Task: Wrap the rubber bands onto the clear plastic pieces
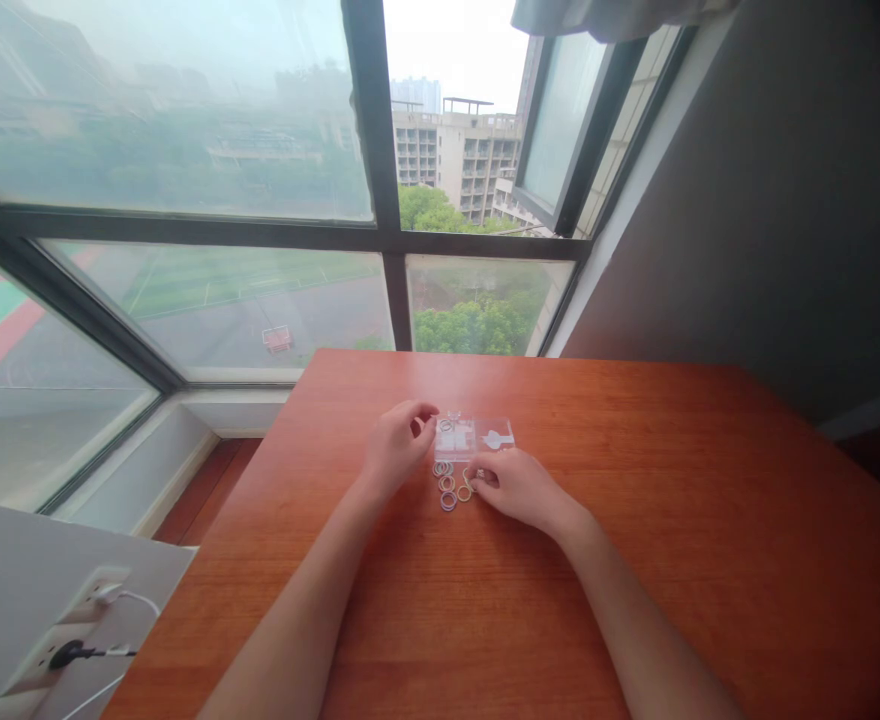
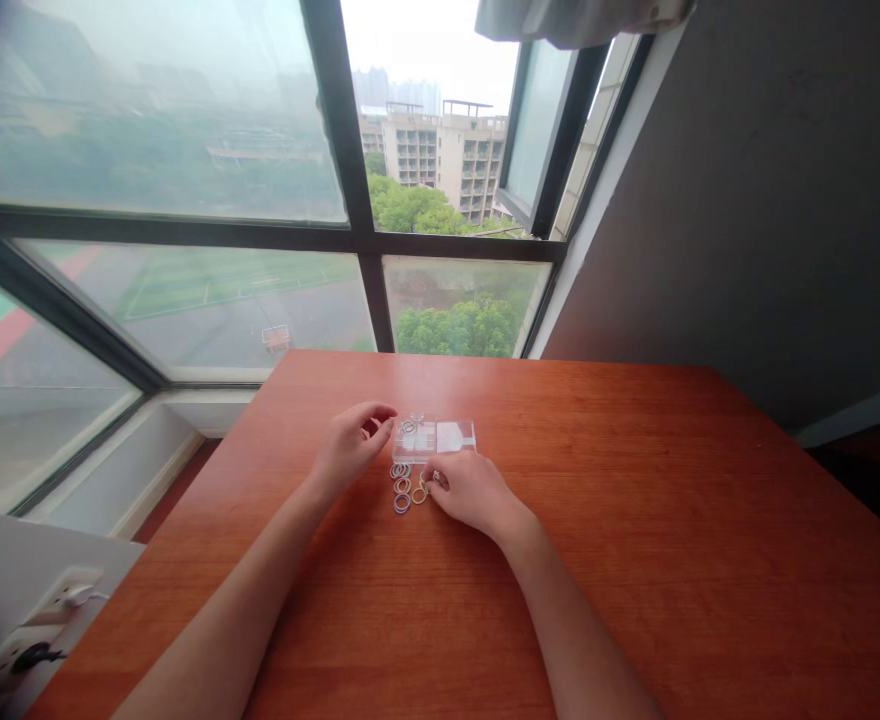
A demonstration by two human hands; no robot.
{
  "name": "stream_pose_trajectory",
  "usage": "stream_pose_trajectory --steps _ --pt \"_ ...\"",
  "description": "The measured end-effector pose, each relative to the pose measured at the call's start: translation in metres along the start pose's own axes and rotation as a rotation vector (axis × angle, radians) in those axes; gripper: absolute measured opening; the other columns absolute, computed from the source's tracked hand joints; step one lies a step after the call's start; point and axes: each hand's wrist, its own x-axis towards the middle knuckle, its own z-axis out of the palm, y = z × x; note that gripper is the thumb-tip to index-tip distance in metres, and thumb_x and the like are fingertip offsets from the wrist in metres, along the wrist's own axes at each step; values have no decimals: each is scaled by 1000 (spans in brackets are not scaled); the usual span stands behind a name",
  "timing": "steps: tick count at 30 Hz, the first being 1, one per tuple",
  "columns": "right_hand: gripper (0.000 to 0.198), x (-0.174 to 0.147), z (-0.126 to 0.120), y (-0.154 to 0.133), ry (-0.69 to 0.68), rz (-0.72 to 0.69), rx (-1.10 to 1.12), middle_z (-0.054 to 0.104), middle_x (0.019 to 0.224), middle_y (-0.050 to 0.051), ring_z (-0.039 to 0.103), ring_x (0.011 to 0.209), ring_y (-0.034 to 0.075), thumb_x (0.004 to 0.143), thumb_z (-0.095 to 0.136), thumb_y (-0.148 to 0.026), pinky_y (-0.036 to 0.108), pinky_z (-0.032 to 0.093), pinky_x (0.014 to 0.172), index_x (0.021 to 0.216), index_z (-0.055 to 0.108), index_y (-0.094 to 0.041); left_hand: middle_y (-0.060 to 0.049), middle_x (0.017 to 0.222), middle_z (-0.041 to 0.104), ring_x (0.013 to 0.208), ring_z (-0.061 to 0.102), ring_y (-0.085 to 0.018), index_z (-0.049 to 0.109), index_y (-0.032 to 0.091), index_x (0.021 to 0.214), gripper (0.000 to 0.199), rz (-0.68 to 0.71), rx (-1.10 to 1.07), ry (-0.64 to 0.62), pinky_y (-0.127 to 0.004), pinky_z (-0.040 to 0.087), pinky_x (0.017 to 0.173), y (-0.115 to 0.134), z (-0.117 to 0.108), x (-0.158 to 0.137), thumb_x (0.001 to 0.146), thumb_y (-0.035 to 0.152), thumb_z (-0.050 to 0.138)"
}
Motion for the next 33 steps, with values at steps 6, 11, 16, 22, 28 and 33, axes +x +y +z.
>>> stream_pose_trajectory --steps 6,11,16,22,28,33 --pt "15 1 1 0 1 -15 24 64 66 -2 50 57 10 78 57 -15 20 30 55 77 69 -23 -2 81 67 63 56 -11 66 18 88 14 8 -24 -7 -22 44 59 1 0 0 82 20 54" --pt "14 3 1 1 51 -13 81 62 62 -3 49 54 10 79 57 -17 20 31 55 80 70 -22 -2 81 67 63 56 -11 66 18 87 14 24 -39 -12 -22 44 59 3 0 0 82 20 53" --pt "15 6 -2 2 185 7 241 57 57 -4 49 52 10 85 52 -24 21 34 54 85 67 -19 -2 79 67 63 56 -11 66 18 87 14 48 -102 -50 -21 44 58 10 0 -2 84 22 53" --pt "21 8 -5 2 386 92 332 46 53 -5 43 50 10 85 53 -34 21 33 51 83 66 -18 -2 73 66 61 56 -10 66 17 87 16 60 -218 -133 -19 43 54 26 1 -3 85 26 54" --pt "25 8 -6 3 374 105 396 45 53 -5 41 50 10 84 53 -39 21 32 50 83 65 -18 -2 70 64 58 54 -9 66 15 86 17 68 -304 -217 -18 42 52 38 5 -6 85 29 55" --pt "24 8 -5 1 368 98 407 44 53 -5 40 50 10 84 53 -38 21 32 50 83 65 -18 -1 70 63 58 54 -8 64 15 80 12 84 -302 -248 -17 42 52 41 7 -7 84 24 56"
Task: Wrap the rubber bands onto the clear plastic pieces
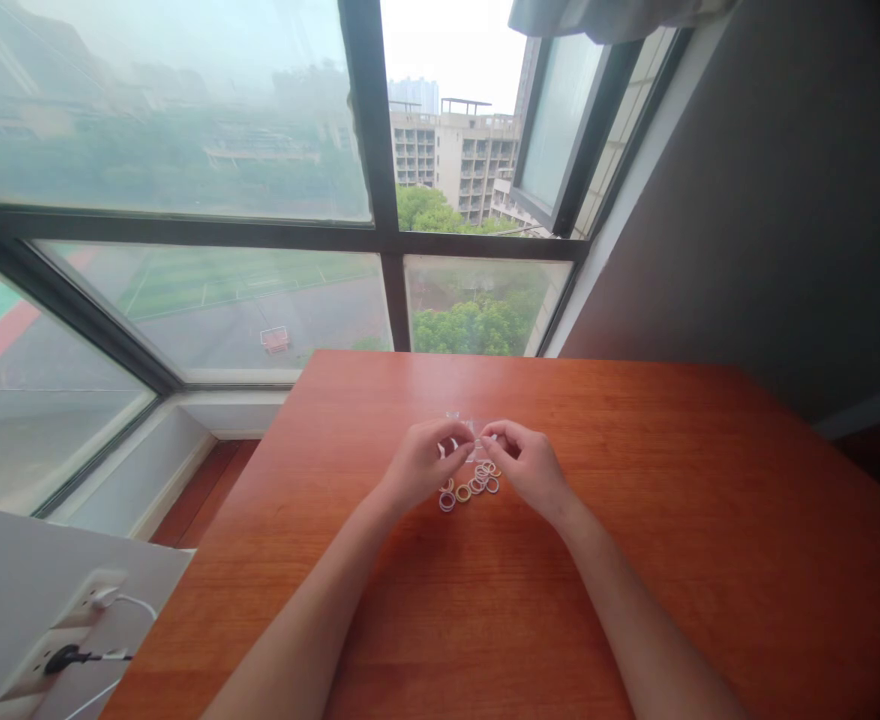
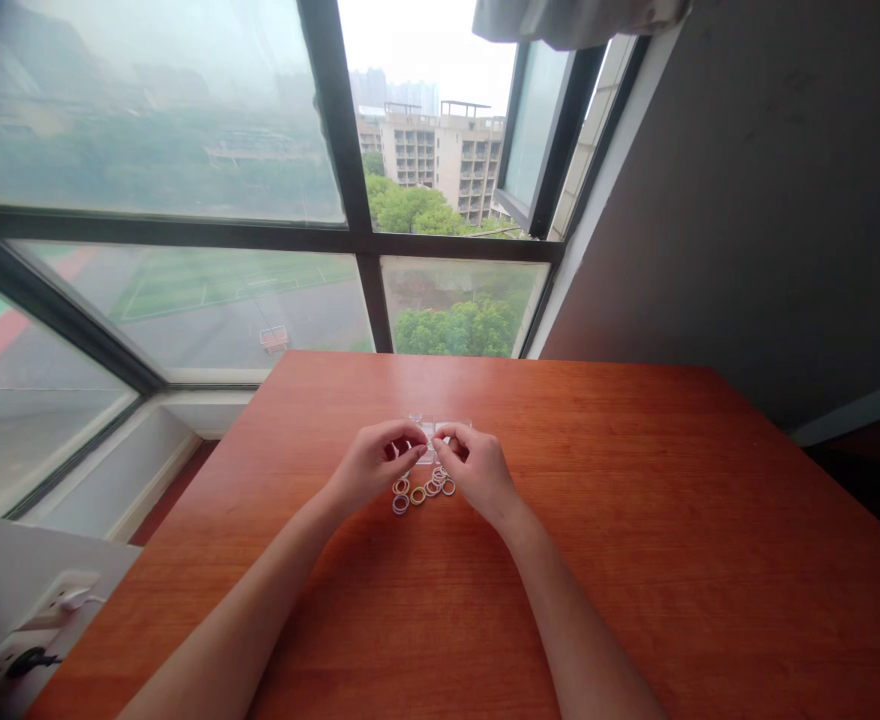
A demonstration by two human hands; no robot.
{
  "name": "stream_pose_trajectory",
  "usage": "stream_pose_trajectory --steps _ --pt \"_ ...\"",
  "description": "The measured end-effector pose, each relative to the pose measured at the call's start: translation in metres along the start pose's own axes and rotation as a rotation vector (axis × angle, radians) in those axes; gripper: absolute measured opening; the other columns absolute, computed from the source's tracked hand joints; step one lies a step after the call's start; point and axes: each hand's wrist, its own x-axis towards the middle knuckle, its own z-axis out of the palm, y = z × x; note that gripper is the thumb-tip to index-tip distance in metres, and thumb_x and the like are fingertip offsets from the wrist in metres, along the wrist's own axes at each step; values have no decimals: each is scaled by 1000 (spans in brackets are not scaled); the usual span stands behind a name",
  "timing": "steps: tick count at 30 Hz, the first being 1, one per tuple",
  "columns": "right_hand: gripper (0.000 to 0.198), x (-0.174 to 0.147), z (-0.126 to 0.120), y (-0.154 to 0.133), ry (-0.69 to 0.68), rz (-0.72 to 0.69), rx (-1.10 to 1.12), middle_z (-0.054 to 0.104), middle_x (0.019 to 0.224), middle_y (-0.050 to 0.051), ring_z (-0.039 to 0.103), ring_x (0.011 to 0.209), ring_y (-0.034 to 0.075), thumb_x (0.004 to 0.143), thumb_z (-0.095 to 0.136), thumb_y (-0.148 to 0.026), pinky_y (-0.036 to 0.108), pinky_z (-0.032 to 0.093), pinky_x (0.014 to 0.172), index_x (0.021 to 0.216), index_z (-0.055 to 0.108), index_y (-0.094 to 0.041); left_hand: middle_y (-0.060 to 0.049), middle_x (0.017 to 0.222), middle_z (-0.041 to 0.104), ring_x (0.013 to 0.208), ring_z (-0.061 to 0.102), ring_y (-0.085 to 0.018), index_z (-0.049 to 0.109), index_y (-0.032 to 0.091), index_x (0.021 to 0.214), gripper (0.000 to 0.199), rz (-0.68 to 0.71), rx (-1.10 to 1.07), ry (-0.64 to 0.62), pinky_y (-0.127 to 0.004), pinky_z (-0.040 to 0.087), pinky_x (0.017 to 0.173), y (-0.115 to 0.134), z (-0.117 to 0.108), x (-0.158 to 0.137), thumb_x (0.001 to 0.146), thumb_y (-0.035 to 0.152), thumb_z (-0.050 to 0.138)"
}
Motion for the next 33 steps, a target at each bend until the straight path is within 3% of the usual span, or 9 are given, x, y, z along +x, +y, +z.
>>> stream_pose_trajectory --steps 5,14,24,33 --pt "21 -1 -3 -2 2 0 -11 47 55 -4 42 52 10 83 54 -35 21 33 51 84 66 -17 -1 71 64 60 55 -9 63 16 79 9 0 29 36 -18 42 54 -5 -2 0 82 20 56" --pt "18 2 -12 1 -9 15 -87 48 55 -4 43 52 10 82 56 -32 21 33 52 80 66 -17 -2 76 67 61 56 -11 65 17 81 11 -103 208 297 -21 44 57 -38 -17 3 81 23 56" --pt "16 2 -22 6 -139 18 -226 53 56 -4 45 52 9 82 54 -26 21 31 52 85 68 -19 -2 78 67 60 56 -11 65 18 85 12 -96 232 295 -22 45 58 -44 -17 2 82 25 57" --pt "17 -6 -32 5 -393 26 -328 59 58 -4 49 53 9 80 53 -22 20 30 52 78 69 -20 -2 78 68 62 57 -11 66 17 85 12 -91 228 287 -22 45 59 -41 -19 2 83 24 56"
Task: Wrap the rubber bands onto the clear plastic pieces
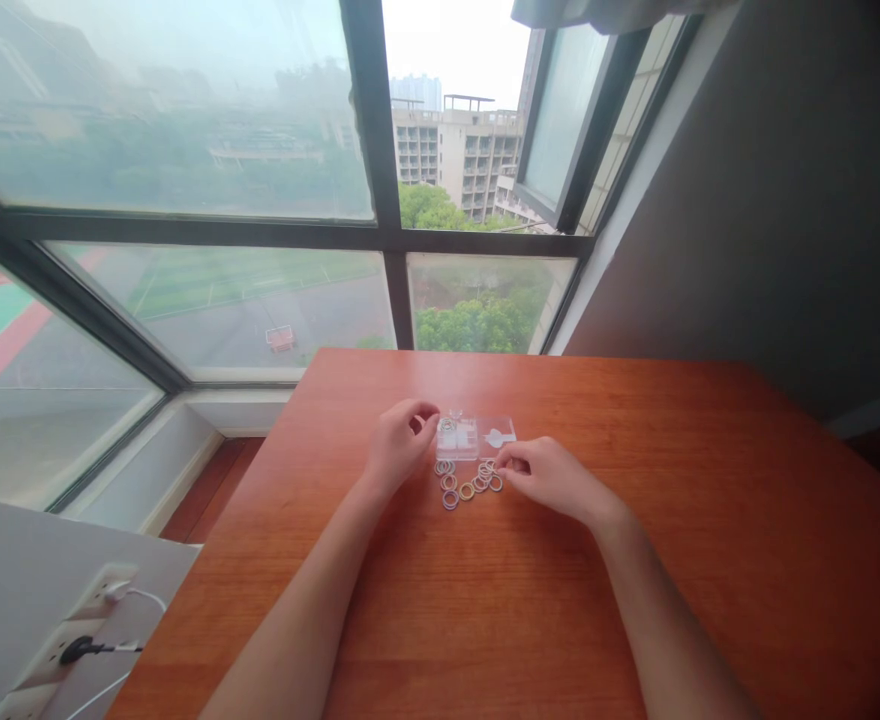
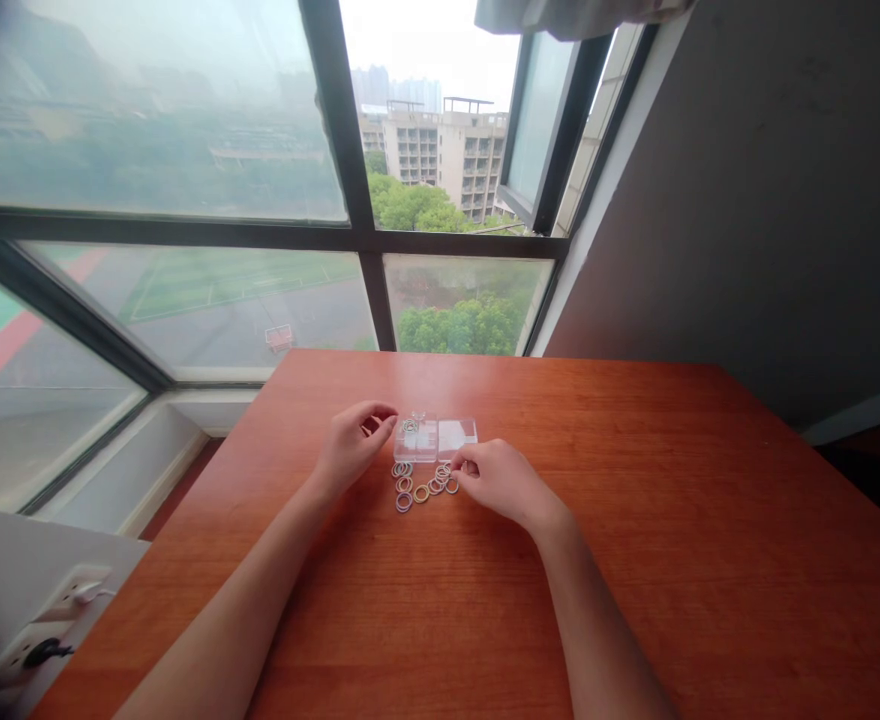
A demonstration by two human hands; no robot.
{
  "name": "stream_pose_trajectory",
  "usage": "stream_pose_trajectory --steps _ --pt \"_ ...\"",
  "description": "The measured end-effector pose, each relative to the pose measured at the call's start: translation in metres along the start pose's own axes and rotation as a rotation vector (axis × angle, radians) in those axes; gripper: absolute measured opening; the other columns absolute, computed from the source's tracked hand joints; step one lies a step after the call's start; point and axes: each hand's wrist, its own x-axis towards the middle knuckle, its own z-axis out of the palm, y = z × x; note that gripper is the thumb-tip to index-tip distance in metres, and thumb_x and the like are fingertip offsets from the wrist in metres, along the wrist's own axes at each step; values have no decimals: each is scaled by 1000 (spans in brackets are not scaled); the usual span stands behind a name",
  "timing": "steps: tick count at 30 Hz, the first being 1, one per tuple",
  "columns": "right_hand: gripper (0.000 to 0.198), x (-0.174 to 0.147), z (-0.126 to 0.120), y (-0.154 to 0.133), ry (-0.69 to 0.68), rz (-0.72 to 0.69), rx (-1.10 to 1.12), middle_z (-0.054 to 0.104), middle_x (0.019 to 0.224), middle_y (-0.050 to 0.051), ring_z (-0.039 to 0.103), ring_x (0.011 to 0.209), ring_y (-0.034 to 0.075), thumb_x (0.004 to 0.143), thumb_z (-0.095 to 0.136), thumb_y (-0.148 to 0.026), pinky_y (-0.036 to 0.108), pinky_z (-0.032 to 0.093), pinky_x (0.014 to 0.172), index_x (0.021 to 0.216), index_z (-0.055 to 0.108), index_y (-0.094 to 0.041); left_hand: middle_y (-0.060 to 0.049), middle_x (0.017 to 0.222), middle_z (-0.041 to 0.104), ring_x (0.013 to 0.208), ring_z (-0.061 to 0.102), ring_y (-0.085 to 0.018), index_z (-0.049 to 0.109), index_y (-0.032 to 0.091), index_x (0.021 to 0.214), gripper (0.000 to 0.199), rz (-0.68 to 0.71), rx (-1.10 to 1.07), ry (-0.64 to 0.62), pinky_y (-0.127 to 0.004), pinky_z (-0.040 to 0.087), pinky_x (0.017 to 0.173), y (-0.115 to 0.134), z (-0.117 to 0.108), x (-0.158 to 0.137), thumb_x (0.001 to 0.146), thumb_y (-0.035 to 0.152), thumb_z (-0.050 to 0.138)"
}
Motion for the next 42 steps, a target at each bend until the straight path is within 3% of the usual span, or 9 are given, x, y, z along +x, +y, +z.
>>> stream_pose_trajectory --steps 19,25,31,34,38,42 --pt "16 3 11 -12 -82 120 -447 70 76 1 61 71 16 78 55 -21 24 28 56 78 70 -25 -1 79 67 63 56 -11 66 18 84 13 14 -41 -31 -21 44 58 7 -1 -2 83 20 54" --pt "12 3 8 -10 -9 49 -307 66 66 -3 55 60 11 75 58 -21 22 27 53 73 69 -25 -1 79 67 63 56 -11 66 18 84 13 14 -49 -30 -21 44 58 8 -1 -2 83 21 54" --pt "13 8 8 -10 367 -27 -109 54 55 -4 47 52 10 80 57 -26 21 32 55 81 69 -21 -2 77 67 62 56 -11 66 17 84 13 40 -51 -45 -20 43 56 15 0 -3 84 23 54" --pt "16 11 13 -11 468 -51 -81 51 54 -3 46 51 10 82 55 -27 21 34 56 82 68 -19 -2 75 65 62 55 -11 66 17 84 14 65 -61 -85 -20 43 56 21 1 -4 85 24 54" --pt "17 12 15 -11 459 -25 -120 54 55 -2 48 53 11 83 54 -28 21 36 58 83 69 -19 -1 74 64 60 54 -10 66 18 85 14 93 -86 -128 -20 43 56 26 3 -6 86 24 53" --pt "16 10 9 -8 311 15 -132 59 59 -2 51 56 12 82 56 -26 21 35 59 86 70 -21 -1 74 64 59 53 -10 66 18 86 13 101 -84 -142 -20 42 56 27 4 -7 85 23 53"
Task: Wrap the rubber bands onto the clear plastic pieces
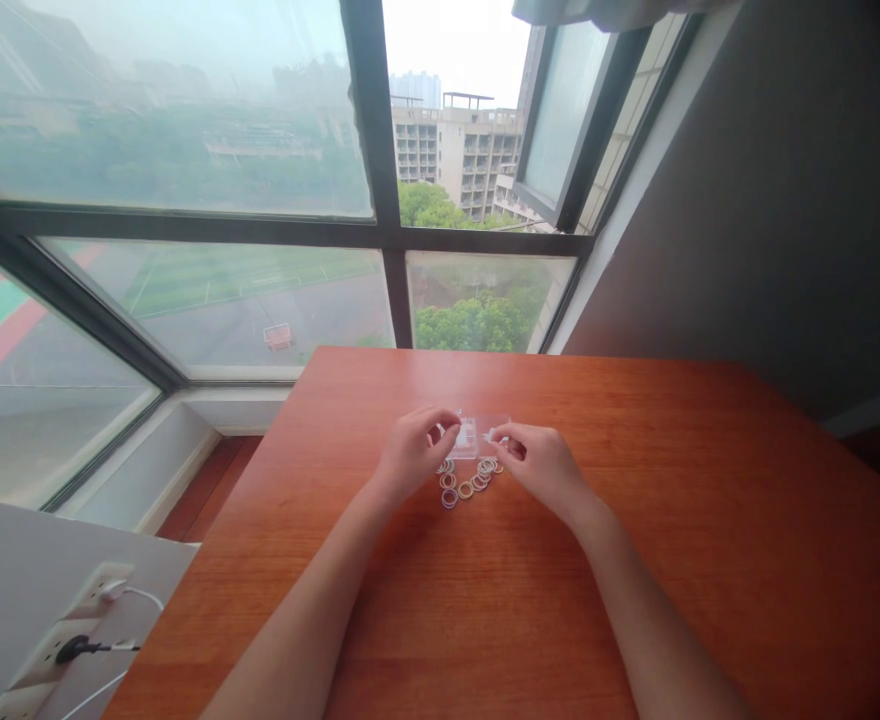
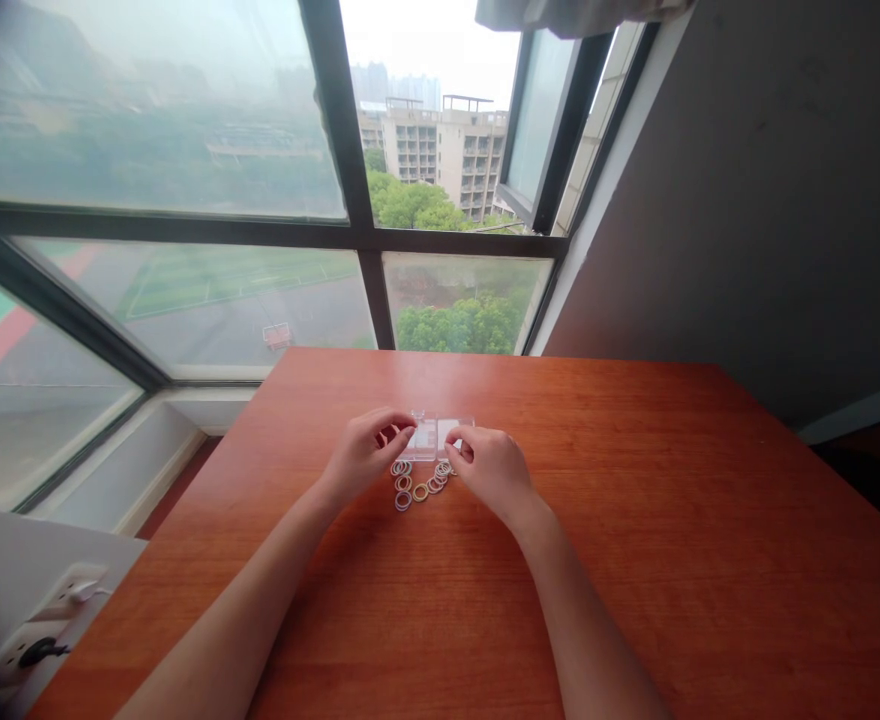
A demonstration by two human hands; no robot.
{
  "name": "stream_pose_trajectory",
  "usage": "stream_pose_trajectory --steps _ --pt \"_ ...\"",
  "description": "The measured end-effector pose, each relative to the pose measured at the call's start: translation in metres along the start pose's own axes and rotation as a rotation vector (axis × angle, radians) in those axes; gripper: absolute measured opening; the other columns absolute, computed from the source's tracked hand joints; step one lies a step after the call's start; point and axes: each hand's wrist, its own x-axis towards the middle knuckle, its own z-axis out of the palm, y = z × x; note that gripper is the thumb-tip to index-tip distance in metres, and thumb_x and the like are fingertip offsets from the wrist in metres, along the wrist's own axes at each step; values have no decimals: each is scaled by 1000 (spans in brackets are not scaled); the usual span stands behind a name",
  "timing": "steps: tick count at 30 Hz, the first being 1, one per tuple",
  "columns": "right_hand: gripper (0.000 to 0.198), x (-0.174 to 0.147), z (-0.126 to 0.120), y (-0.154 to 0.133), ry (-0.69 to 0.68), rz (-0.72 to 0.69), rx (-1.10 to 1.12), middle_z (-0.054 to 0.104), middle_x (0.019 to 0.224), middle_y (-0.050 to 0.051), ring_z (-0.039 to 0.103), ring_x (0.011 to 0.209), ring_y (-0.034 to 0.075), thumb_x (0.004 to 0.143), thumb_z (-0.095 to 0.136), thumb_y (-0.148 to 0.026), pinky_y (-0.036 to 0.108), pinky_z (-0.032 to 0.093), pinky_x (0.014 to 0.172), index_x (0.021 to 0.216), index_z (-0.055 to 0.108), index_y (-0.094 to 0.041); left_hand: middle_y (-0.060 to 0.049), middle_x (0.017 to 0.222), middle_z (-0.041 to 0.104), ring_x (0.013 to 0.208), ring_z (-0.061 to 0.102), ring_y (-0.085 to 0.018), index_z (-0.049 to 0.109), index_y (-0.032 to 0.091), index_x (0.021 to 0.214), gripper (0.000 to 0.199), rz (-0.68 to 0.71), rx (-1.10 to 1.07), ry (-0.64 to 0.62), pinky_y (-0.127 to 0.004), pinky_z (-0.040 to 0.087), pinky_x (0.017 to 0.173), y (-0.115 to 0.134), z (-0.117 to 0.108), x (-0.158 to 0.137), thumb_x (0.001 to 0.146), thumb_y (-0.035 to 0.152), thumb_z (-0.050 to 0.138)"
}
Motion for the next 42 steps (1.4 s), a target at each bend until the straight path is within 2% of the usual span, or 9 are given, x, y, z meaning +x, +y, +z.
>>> stream_pose_trajectory --steps 5,8,12,16,21,26,32,42 --pt "17 -3 -4 4 -220 -52 -1 62 64 -2 51 57 11 83 55 -26 20 31 56 87 71 -23 0 74 64 59 53 -10 66 18 85 13 -8 11 2 -20 42 57 0 -1 0 85 21 53" --pt "20 -5 -3 4 -284 -44 -51 64 68 -2 52 60 11 81 55 -22 20 31 56 93 71 -26 0 74 64 59 53 -10 66 18 85 14 -6 18 -2 -20 41 57 0 -1 0 85 22 53" --pt "18 -5 -2 2 -313 -27 -105 66 71 -1 54 63 11 80 55 -18 21 32 58 85 71 -25 -1 74 64 60 53 -10 66 18 85 14 -6 28 -1 -20 42 56 0 -2 0 85 22 53" --pt "16 -2 -3 3 -260 -40 -71 66 70 -1 54 62 11 82 55 -21 21 33 58 84 71 -24 -1 73 64 60 53 -10 66 18 84 14 -6 25 -3 -21 42 56 0 -2 1 85 23 53" --pt "16 0 -1 4 -82 -37 33 63 64 -1 52 58 11 81 56 -23 21 36 59 86 71 -21 -1 73 64 59 52 -10 66 18 85 14 -11 -11 -10 -21 42 56 3 0 0 85 23 53" --pt "17 0 2 -2 21 -41 183 56 57 -3 46 51 10 82 57 -28 21 36 54 87 71 -20 -2 77 65 61 54 -10 66 17 85 13 5 -92 -88 -20 43 56 11 4 -1 84 25 55" --pt "18 0 3 -5 81 -27 269 47 52 -5 41 49 10 82 57 -32 21 34 52 83 70 -19 -3 76 63 62 53 -9 67 16 85 14 13 -164 -179 -19 43 55 18 5 -2 84 26 56" --pt "21 0 4 -6 90 -12 281 50 55 -3 42 50 10 82 56 -35 21 35 53 84 69 -19 -2 74 64 62 54 -9 65 16 80 10 38 -128 -125 -19 43 55 17 8 -1 82 20 57"
